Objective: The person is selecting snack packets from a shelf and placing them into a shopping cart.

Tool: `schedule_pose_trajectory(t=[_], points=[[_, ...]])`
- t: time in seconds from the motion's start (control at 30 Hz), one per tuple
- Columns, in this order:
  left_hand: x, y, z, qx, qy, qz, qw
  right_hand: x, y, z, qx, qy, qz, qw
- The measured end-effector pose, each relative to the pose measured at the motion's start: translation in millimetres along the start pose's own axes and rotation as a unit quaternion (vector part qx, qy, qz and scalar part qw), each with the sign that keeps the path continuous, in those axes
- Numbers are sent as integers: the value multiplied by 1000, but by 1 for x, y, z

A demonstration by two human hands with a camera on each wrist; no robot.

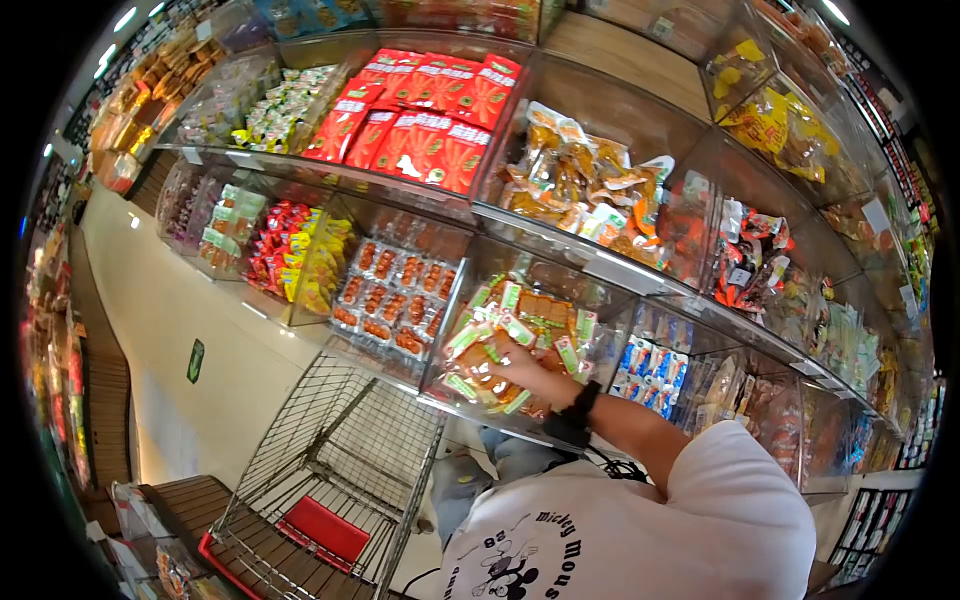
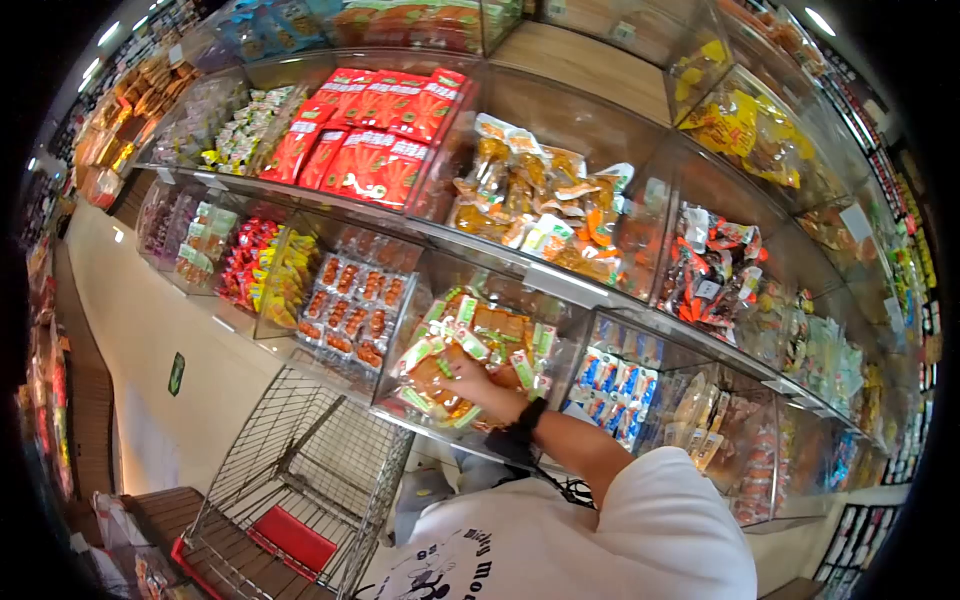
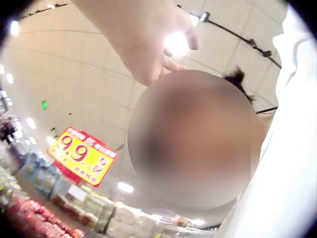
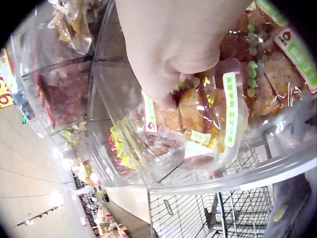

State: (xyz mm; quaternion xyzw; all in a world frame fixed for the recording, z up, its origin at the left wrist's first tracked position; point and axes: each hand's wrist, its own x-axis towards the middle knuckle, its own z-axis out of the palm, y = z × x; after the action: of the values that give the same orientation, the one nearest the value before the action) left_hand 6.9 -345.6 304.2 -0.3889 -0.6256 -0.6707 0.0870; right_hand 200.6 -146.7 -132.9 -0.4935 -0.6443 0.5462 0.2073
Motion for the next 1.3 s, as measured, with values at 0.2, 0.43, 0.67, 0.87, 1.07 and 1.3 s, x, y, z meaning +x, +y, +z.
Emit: schedule_pose_trajectory(t=[0.2,0.43,0.67,0.87,1.07,1.3], points=[[-63,-119,-6,-36,-294,-459,837,-39,-113,-38,196,-53,24,979],[-145,-218,-16,-204,-344,-480,781,-70,-151,80,328,-349,86,873],[-186,-271,-129,-53,-176,-551,814,-105,-159,214,194,-467,149,850],[-193,-291,-222,11,-66,-604,794,-134,-152,335,146,-515,157,830],[-246,-362,-276,209,-103,-613,755,-136,-140,387,-203,-516,163,816],[-273,-403,-279,73,-222,-638,734,-108,-114,321,-86,-450,12,889]])
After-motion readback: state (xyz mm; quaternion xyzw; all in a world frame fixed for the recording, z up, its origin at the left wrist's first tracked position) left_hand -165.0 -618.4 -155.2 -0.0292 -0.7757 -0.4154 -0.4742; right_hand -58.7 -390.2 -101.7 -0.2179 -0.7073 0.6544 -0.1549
